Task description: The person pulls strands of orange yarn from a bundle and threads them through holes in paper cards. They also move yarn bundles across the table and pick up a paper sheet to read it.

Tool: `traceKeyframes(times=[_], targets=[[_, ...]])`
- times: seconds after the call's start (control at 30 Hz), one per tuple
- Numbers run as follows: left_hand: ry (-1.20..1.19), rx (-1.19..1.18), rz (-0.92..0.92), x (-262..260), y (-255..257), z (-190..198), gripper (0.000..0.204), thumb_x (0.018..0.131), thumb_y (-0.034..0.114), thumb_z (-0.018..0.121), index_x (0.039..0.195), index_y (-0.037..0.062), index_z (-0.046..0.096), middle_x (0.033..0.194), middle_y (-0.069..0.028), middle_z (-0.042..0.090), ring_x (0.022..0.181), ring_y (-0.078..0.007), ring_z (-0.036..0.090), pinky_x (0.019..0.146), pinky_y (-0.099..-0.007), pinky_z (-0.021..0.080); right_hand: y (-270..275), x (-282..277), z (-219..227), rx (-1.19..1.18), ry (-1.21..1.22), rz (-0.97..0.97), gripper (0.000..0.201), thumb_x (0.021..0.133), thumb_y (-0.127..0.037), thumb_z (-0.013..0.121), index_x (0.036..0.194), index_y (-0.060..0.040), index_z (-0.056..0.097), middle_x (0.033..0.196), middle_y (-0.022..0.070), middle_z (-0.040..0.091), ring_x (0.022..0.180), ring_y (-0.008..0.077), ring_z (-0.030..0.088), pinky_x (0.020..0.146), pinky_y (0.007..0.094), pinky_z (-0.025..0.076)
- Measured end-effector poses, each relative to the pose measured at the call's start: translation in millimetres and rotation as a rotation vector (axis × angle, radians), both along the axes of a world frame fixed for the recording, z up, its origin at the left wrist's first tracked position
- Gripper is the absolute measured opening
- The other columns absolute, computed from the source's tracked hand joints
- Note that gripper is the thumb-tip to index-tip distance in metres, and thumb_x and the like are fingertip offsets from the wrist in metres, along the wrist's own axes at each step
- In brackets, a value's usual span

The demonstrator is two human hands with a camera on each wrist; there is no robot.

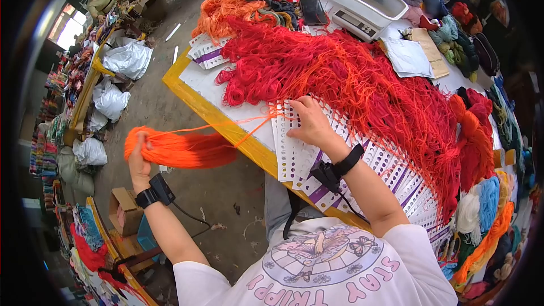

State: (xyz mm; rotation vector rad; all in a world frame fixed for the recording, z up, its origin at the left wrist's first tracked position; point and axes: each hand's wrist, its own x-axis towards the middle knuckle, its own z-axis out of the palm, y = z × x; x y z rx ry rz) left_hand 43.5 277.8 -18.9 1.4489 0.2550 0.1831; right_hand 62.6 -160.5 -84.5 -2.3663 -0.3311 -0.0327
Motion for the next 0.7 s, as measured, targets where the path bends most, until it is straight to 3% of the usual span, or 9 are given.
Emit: traceKeyframes(times=[0.07, 0.17, 0.23, 0.27, 0.37, 0.5, 0.6, 0.63, 0.7], targets=[[-0.081, -0.145, 0.303, -4, -7, 10, 0.015, 0.086, 0.020, 0.056, 0.094, 0.0069, 0.054, 0.076, 0.0019, 0.049, 0.057, -0.0057, 0.043, 0.058, -0.0224, 0.040, 1, 8, -6, 0.051, -0.024, -0.013, 0.047, 0.059, -0.013, 0.070, 0.104, -0.0088, 0.058, 0.098, 0.0101, 0.051, 0.095, 0.0271, 0.050, 0.078, 0.0360, 0.045], [-0.224, -0.461, 0.096, -16, -34, 11, 0.015, 0.087, 0.021, 0.054, 0.094, 0.0075, 0.055, 0.080, 0.0025, 0.049, 0.055, -0.0043, 0.042, 0.058, -0.0230, 0.041, 14, 15, 5, -0.010, -0.187, -0.090, 0.020, 0.067, -0.014, 0.064, 0.086, -0.0106, 0.064, 0.085, 0.0067, 0.054, 0.085, 0.0249, 0.054, 0.070, 0.0362, 0.046], [-0.300, -0.657, -0.301, -22, -84, 9, 0.012, 0.087, 0.020, 0.054, 0.092, 0.0087, 0.054, 0.076, 0.0031, 0.047, 0.053, -0.0030, 0.041, 0.058, -0.0228, 0.042, 27, 21, 0, -0.063, -0.159, -0.057, 0.012, 0.069, -0.018, 0.064, 0.079, -0.0121, 0.065, 0.082, 0.0035, 0.054, 0.084, 0.0231, 0.055, 0.068, 0.0364, 0.046], [-0.185, -0.645, -0.326, -23, -114, 9, 0.013, 0.085, 0.019, 0.057, 0.086, 0.0074, 0.053, 0.064, 0.0035, 0.040, 0.050, -0.0030, 0.040, 0.055, -0.0229, 0.041, 31, 24, -5, -0.090, -0.144, -0.038, 0.009, 0.070, -0.020, 0.064, 0.076, -0.0129, 0.065, 0.081, 0.0019, 0.055, 0.084, 0.0222, 0.055, 0.067, 0.0366, 0.046], [0.166, -0.399, -0.236, -19, -192, -6, 0.014, 0.080, 0.018, 0.063, 0.081, 0.0077, 0.054, 0.066, 0.0026, 0.047, 0.052, -0.0062, 0.043, 0.053, -0.0207, 0.037, 33, 39, -20, 0.088, -0.081, -0.133, 0.011, 0.072, -0.019, 0.060, 0.074, -0.0084, 0.064, 0.080, 0.0075, 0.057, 0.078, 0.0254, 0.057, 0.066, 0.0363, 0.046], [0.207, -0.006, -0.320, 8, -244, -54, 0.013, 0.082, 0.020, 0.061, 0.084, 0.0073, 0.059, 0.064, 0.0030, 0.049, 0.054, -0.0058, 0.044, 0.050, -0.0210, 0.037, 22, 47, -24, 0.386, 0.080, -0.257, 0.013, 0.073, -0.016, 0.059, 0.073, -0.0040, 0.061, 0.077, 0.0114, 0.060, 0.065, 0.0257, 0.058, 0.063, 0.0362, 0.046], [0.331, 0.274, -0.311, 23, -264, -72, 0.013, 0.082, 0.019, 0.059, 0.085, 0.0068, 0.059, 0.065, 0.0008, 0.051, 0.057, -0.0091, 0.047, 0.054, -0.0247, 0.040, 19, 49, -21, 0.521, 0.185, -0.309, 0.014, 0.077, -0.016, 0.058, 0.079, -0.0023, 0.059, 0.073, 0.0095, 0.061, 0.057, 0.0177, 0.057, 0.055, 0.0307, 0.047], [0.374, 0.381, -0.308, 26, -266, -80, 0.013, 0.082, 0.019, 0.058, 0.085, 0.0064, 0.059, 0.066, -0.0003, 0.052, 0.058, -0.0107, 0.049, 0.056, -0.0262, 0.041, 17, 50, -21, 0.675, 0.268, -0.321, 0.013, 0.078, -0.016, 0.058, 0.080, -0.0026, 0.059, 0.073, 0.0081, 0.061, 0.056, 0.0148, 0.056, 0.052, 0.0282, 0.046], [0.133, 0.486, -0.278, 27, -267, -98, 0.014, 0.081, 0.019, 0.058, 0.086, 0.0049, 0.059, 0.071, -0.0030, 0.056, 0.065, -0.0145, 0.053, 0.062, -0.0295, 0.043, 12, 51, -14, 0.983, 0.438, -0.340, 0.013, 0.082, -0.016, 0.057, 0.084, -0.0033, 0.057, 0.073, 0.0055, 0.061, 0.055, 0.0089, 0.054, 0.047, 0.0231, 0.045]])
